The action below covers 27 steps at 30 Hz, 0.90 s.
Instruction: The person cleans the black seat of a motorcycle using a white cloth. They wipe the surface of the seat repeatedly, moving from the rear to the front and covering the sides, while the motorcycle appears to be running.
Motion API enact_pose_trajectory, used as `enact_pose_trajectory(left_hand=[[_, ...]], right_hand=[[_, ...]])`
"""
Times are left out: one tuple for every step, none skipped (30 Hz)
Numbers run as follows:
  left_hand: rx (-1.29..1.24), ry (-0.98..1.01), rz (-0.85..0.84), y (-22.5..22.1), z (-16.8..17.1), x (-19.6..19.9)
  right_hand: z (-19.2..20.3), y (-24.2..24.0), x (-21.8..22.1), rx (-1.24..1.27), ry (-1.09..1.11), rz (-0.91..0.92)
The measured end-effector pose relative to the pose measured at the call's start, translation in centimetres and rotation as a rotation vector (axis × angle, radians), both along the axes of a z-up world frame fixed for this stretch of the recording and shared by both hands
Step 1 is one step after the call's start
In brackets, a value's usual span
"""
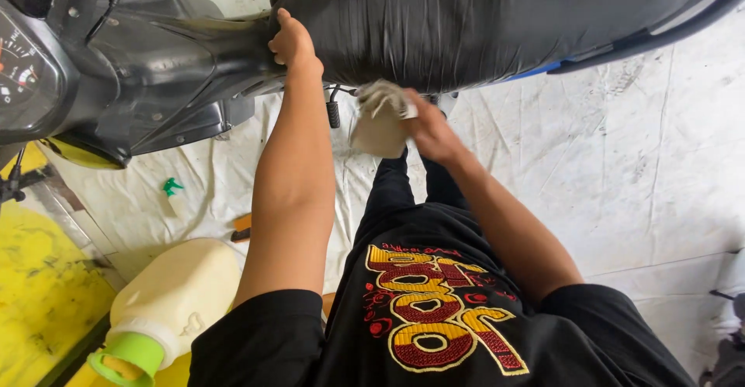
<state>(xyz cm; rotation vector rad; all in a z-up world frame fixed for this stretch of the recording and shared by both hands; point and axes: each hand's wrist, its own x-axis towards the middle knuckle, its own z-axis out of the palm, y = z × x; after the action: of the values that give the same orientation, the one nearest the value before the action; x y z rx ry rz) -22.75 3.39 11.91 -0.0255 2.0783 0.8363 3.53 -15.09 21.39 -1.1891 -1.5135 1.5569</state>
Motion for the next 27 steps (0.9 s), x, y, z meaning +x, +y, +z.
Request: enact_pose_trajectory(left_hand=[[-0.046, 0.029, 0.026, 0.0, 0.3, 0.1], [-0.056, 0.026, 0.035, 0.0, 1.4, 0.7], [-0.074, 0.04, 0.068, 0.0, 2.4, 1.3], [-0.088, 0.052, 0.1, 0.3, 3.5, 2.0], [-0.095, 0.048, 0.108, 0.4, 3.7, 2.1], [-0.173, 0.133, 0.082, 0.4, 3.8, 2.4], [-0.252, 0.216, 0.056, 0.6, 4.0, 2.6], [-0.255, 0.21, 0.061, 0.7, 3.9, 2.6], [-0.281, 0.238, 0.052, 1.0, 3.8, 2.6], [-0.309, 0.271, 0.045, 1.1, 3.7, 2.3], [-0.315, 0.269, 0.052, 1.3, 3.4, 2.4], [-0.33, 0.327, 0.101, 1.2, 3.2, 2.5], [-0.346, 0.385, 0.15, 1.1, 2.9, 2.6], [-0.354, 0.378, 0.155, 1.2, 3.0, 2.8], [-0.393, 0.405, 0.144, 1.4, 3.2, 3.0], [-0.433, 0.434, 0.137, 1.5, 3.3, 3.0], [-0.442, 0.431, 0.145, 1.8, 3.6, 3.1], [-0.467, 0.423, 0.162, 1.7, 3.9, 3.0], [-0.492, 0.416, 0.18, 1.6, 4.3, 3.0], [-0.5, 0.411, 0.18, 1.7, 4.1, 3.0], [-0.524, 0.428, 0.175, 1.7, 4.0, 3.1], [-0.545, 0.446, 0.17, 1.9, 3.8, 3.2], [-0.551, 0.442, 0.172, 2.0, 4.0, 3.5], [-0.538, 0.433, 0.164, 1.8, 4.4, 3.5], [-0.526, 0.424, 0.157, 1.5, 4.8, 3.5], [-0.531, 0.424, 0.159, 1.6, 4.6, 3.5], [-0.539, 0.438, 0.155, 1.7, 4.4, 3.6]], right_hand=[[-0.8, -0.5, 0.8, -0.017, 0.241, -0.132], [-4.3, -0.9, 4.8, -0.029, 0.237, -0.124], [-7.6, -1.9, 8.6, -0.124, 0.157, -0.287], [-11.0, -3.0, 12.1, -0.217, 0.072, -0.448], [-9.0, -1.6, 15.4, -0.223, 0.066, -0.441], [-6.8, -0.1, 18.8, -0.146, 0.213, -0.607], [-4.6, 1.5, 22.2, -0.06, 0.369, -0.767], [-2.2, 3.3, 23.4, -0.061, 0.363, -0.761], [0.1, 5.1, 24.5, 0.049, 0.12, -0.764], [2.3, 7.0, 25.3, 0.155, -0.116, -0.76], [-0.5, 7.9, 27.0, 0.151, -0.117, -0.752], [-3.3, 8.5, 28.6, 0.245, -0.515, -0.654], [-6.1, 9.1, 30.2, 0.337, -0.908, -0.531], [-6.1, 10.3, 27.7, 0.337, -0.914, -0.52], [-6.3, 11.3, 25.2, 0.446, -1.097, -0.415], [-6.6, 12.5, 22.5, 0.557, -1.27, -0.3], [-5.4, 14.1, 17.7, 0.558, -1.269, -0.287], [-4.0, 15.1, 12.6, 0.486, -1.2, -0.199], [-2.2, 15.9, 7.5, 0.413, -1.13, -0.112], [-1.9, 16.7, 3.8, 0.409, -1.134, -0.104], [-1.7, 17.4, 0.1, 0.469, -0.985, -0.054], [-1.5, 18.2, -3.5, 0.529, -0.833, -0.006], [-0.9, 19.8, -5.3, 0.526, -0.835, 0.0], [-0.3, 21.0, -7.4, 0.237, -0.498, 0.114], [0.4, 22.3, -9.4, -0.051, -0.158, 0.22], [0.5, 23.3, -10.7, -0.055, -0.157, 0.223], [0.7, 24.4, -12.1, -0.164, 0.022, 0.265]])
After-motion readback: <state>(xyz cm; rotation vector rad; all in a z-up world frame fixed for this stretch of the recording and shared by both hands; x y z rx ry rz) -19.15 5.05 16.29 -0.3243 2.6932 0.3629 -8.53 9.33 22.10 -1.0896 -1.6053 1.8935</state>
